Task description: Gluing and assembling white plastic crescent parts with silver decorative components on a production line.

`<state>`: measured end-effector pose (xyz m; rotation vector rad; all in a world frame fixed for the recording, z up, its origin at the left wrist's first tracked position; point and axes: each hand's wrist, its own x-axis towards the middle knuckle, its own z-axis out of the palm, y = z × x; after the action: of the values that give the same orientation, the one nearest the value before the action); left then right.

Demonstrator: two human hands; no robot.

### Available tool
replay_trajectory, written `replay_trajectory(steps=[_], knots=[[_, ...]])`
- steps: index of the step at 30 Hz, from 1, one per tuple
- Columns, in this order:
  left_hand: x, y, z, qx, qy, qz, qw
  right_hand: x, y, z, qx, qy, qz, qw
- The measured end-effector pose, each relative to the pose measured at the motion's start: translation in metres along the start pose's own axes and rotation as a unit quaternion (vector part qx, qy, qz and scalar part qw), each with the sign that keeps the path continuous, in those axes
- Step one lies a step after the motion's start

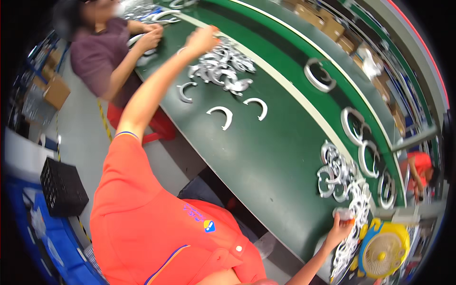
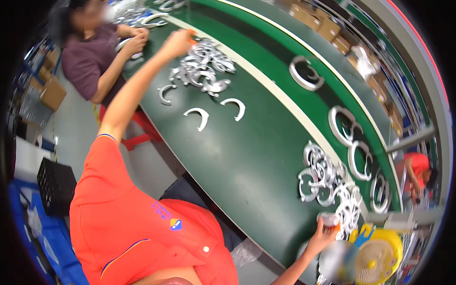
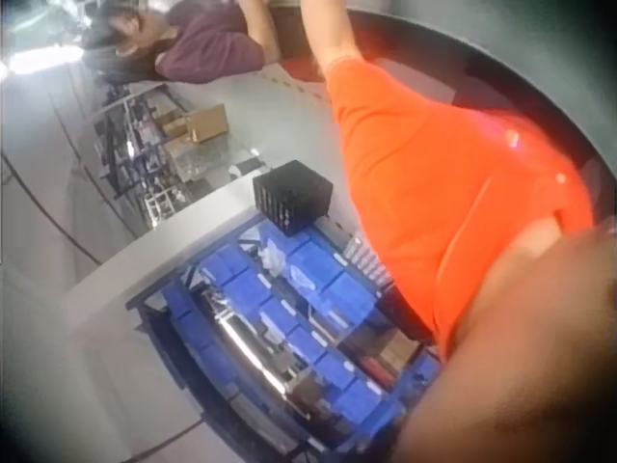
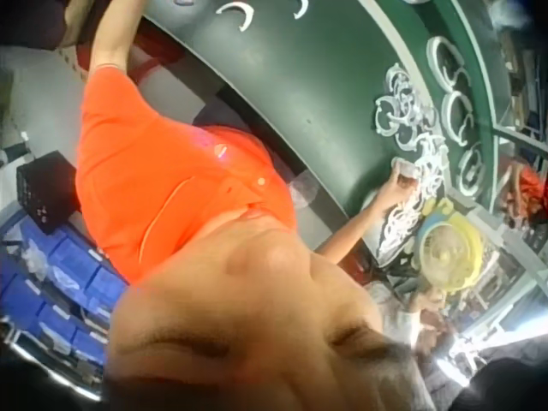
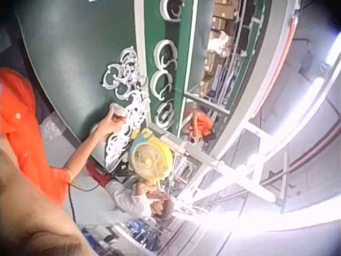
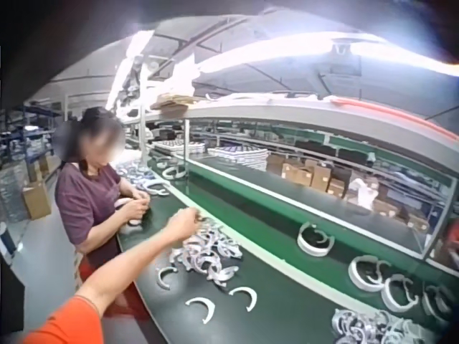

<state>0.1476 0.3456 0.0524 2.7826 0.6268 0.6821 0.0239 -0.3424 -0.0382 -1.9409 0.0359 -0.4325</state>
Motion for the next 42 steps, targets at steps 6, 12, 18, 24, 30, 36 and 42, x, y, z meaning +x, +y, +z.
replay_trajectory(steps=[6, 12, 18, 24, 30, 36, 42], knots=[[-0.026, 0.041, -0.022, -0.059, -0.006, 0.168, 0.984, 0.000, -0.010, 0.017, 0.048, 0.031, 0.008, 0.998], [-0.129, 0.197, 0.005, -0.175, -0.187, 0.315, 0.914, -0.003, -0.009, 0.006, 0.010, 0.055, 0.016, 0.998], [-0.208, 0.275, 0.008, -0.198, -0.220, 0.486, 0.822, -0.003, 0.004, -0.005, -0.074, 0.055, -0.030, 0.995], [-0.210, 0.248, 0.012, -0.242, -0.194, 0.482, 0.819, -0.021, -0.032, -0.001, -0.232, 0.279, -0.128, 0.923], [-0.160, 0.168, 0.011, -0.368, -0.198, 0.274, 0.866, -0.021, -0.050, 0.006, -0.220, 0.297, -0.320, 0.873], [-0.046, 0.040, 0.031, -0.292, -0.012, 0.195, 0.936, -0.006, -0.075, 0.046, -0.252, 0.167, -0.501, 0.811], [0.078, -0.122, 0.041, -0.007, 0.114, -0.038, 0.993, -0.012, -0.092, 0.121, -0.220, -0.186, -0.584, 0.759]])
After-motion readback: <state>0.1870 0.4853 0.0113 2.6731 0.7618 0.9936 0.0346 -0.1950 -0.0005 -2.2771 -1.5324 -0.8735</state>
